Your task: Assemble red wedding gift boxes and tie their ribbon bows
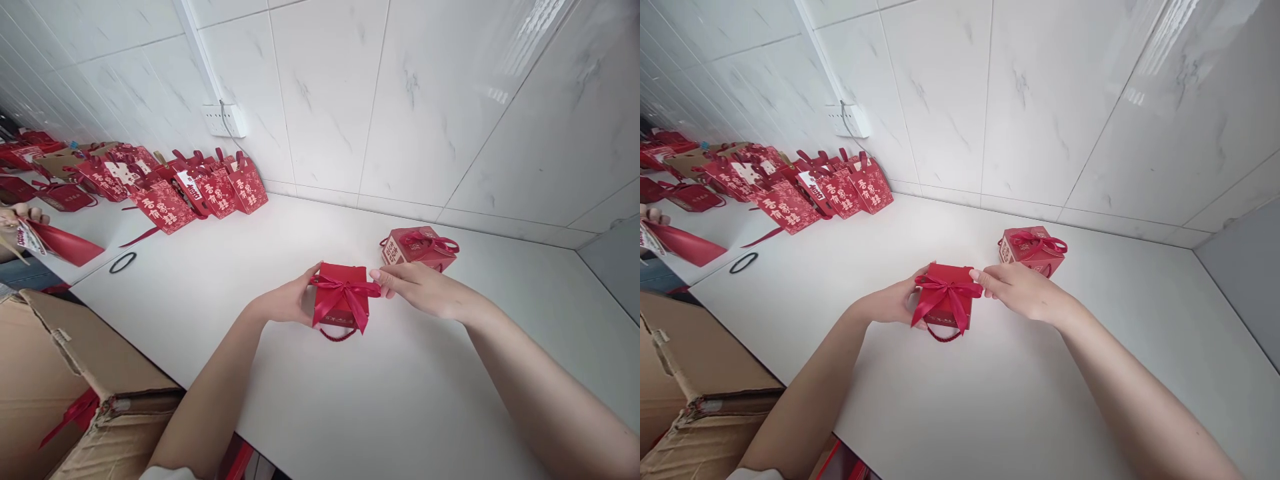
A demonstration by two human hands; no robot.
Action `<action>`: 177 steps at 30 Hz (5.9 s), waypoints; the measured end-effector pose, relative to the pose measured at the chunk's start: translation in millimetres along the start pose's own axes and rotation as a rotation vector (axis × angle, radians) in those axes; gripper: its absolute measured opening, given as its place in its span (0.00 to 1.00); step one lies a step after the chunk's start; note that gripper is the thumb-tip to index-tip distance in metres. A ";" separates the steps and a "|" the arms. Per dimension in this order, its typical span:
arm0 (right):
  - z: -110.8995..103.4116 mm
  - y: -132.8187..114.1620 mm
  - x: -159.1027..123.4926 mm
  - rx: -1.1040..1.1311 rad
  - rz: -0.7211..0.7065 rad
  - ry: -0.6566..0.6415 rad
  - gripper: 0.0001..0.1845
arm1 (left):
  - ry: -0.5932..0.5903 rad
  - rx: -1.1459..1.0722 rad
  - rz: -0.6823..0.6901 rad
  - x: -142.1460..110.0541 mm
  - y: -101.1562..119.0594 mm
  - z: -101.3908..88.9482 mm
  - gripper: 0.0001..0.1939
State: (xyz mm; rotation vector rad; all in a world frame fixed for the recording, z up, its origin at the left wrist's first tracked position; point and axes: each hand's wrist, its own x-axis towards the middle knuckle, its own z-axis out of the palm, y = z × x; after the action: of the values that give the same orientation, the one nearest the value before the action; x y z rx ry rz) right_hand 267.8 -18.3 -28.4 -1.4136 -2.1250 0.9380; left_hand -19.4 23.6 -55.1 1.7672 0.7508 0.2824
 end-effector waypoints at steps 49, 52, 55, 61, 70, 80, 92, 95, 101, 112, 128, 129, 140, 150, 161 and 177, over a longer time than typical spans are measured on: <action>10.6 6.6 19.2 0.676 0.099 -0.396 0.22 | 0.200 -0.439 -0.141 6.3 2.0 0.5 0.24; 6.8 5.3 18.3 0.666 0.077 -0.419 0.21 | 0.167 -0.441 -0.125 3.4 3.2 -1.2 0.20; 2.0 3.7 16.6 0.679 0.073 -0.401 0.19 | 0.166 -0.453 -0.099 0.9 6.5 -2.1 0.20; -3.4 3.1 16.4 0.677 0.030 -0.331 0.17 | 0.220 -0.484 -0.051 2.9 7.2 -3.2 0.21; -11.0 -0.3 11.2 0.659 -0.003 -0.269 0.14 | 0.282 -0.456 0.098 6.1 1.9 -1.8 0.21; -20.5 0.1 9.4 0.567 -0.036 -0.286 0.17 | 0.238 -0.373 0.110 8.5 -2.0 -1.0 0.22; -10.5 11.6 16.2 0.455 0.055 -0.133 0.19 | 0.090 -0.173 0.064 10.3 -6.7 -8.7 0.22; -5.6 -2.1 9.4 0.295 0.016 0.115 0.19 | 0.206 -0.168 0.017 11.8 -5.0 -2.5 0.25; 17.5 -23.6 4.4 -0.116 -0.355 0.335 0.09 | 0.304 -0.237 0.082 11.9 8.8 9.0 0.20; 53.7 -20.7 14.2 -0.561 -0.612 0.455 0.09 | 0.548 0.293 0.392 12.7 9.5 16.4 0.16; 44.1 -40.9 -15.0 -0.791 -0.585 0.291 0.13 | 0.557 0.820 0.648 24.9 -6.8 35.4 0.24; 44.1 -41.2 -15.1 -0.814 -0.600 0.288 0.14 | 0.559 0.826 0.661 25.6 -8.6 34.6 0.23; 63.5 -47.6 -13.6 -1.036 -0.713 0.319 0.13 | 0.585 0.824 0.679 27.8 -15.0 35.1 0.19; 73.5 -51.6 -17.9 -1.048 -0.764 0.343 0.13 | 0.542 0.805 0.704 28.1 -10.7 37.5 0.17; 45.8 -67.8 -38.0 -0.507 -0.598 -0.216 0.06 | 0.483 0.852 0.638 23.7 -7.2 29.7 0.21; -8.8 -29.0 -47.5 -0.501 -0.168 0.012 0.07 | 0.326 0.489 0.671 -36.9 55.7 13.6 0.05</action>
State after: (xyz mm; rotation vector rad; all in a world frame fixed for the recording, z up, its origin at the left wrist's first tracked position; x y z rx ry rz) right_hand 273.9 -66.7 -0.2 -1.4142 -2.5351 0.3407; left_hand -21.2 -18.4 -1.4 2.4487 0.4415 0.9141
